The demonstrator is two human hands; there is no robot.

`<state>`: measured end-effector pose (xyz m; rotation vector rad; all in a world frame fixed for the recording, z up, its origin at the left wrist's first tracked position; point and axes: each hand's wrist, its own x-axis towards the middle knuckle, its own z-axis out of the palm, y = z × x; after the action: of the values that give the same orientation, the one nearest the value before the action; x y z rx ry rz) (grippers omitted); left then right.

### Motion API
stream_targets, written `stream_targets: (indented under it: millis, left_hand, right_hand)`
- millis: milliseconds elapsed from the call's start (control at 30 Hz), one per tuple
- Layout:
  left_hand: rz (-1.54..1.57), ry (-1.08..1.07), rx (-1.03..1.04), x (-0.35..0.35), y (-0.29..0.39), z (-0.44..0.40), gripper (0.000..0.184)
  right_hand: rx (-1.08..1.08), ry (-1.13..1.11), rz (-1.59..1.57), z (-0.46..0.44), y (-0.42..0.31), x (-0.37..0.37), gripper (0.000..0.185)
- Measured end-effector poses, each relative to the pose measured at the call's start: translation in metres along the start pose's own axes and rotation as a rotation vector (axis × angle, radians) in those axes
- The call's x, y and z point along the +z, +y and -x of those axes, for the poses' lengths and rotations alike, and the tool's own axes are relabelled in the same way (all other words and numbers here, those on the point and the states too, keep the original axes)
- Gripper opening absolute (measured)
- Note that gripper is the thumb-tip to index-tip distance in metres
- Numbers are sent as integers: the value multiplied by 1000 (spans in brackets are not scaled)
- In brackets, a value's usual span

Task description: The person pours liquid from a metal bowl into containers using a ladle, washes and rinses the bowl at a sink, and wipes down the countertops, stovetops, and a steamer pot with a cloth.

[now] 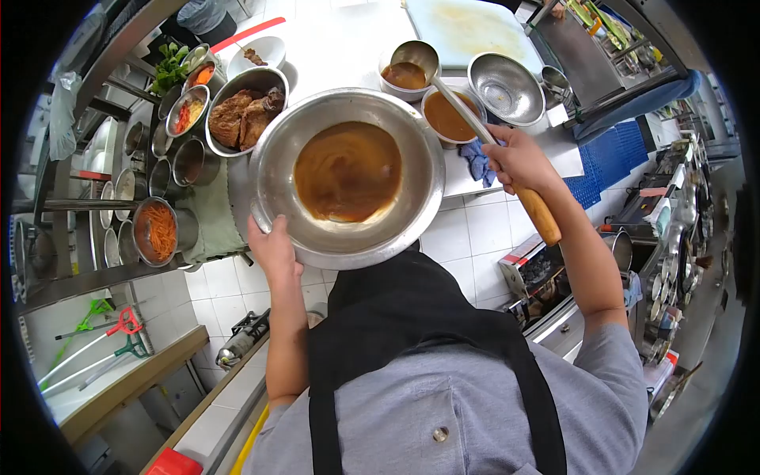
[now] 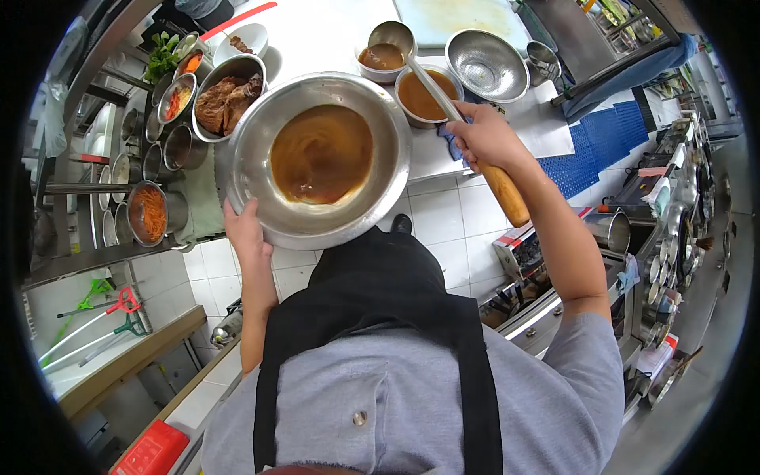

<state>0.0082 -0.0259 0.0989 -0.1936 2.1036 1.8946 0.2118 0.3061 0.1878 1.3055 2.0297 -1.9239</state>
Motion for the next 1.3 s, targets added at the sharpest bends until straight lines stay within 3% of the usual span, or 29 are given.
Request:
stream_targets:
  millis: [167, 233, 333, 533, 800, 867, 967, 1300]
  left_hand:
    - [-22, 41, 54, -1, 22, -5, 45]
    - [-32, 35, 79, -1, 33, -11, 45]
    - [-89, 44, 141, -2, 45, -30, 45]
    - [-156, 60, 278, 14, 76, -57, 43]
    - [-40, 4, 382, 45, 95, -110, 46]
    - [-219, 150, 367, 59, 110, -110, 50]
    - [-91, 22, 438, 69, 111, -133, 52]
    - [-70, -31, 467, 112, 130, -183, 57]
  right_hand:
    - [-118, 50, 316, 2, 12, -4, 50]
    - [-282, 209, 566, -4, 27, -3, 58]
    - [-411, 263, 596, -12, 47, -5, 61]
    - [-308, 292, 614, 5, 35, 3, 62]
    - [-390, 349, 512, 1, 51, 8, 64]
    - [-400, 356, 486, 1, 54, 11, 64]
    - [-370, 356, 481, 1, 57, 14, 64]
    - [-389, 385, 479, 4, 55, 23, 65]
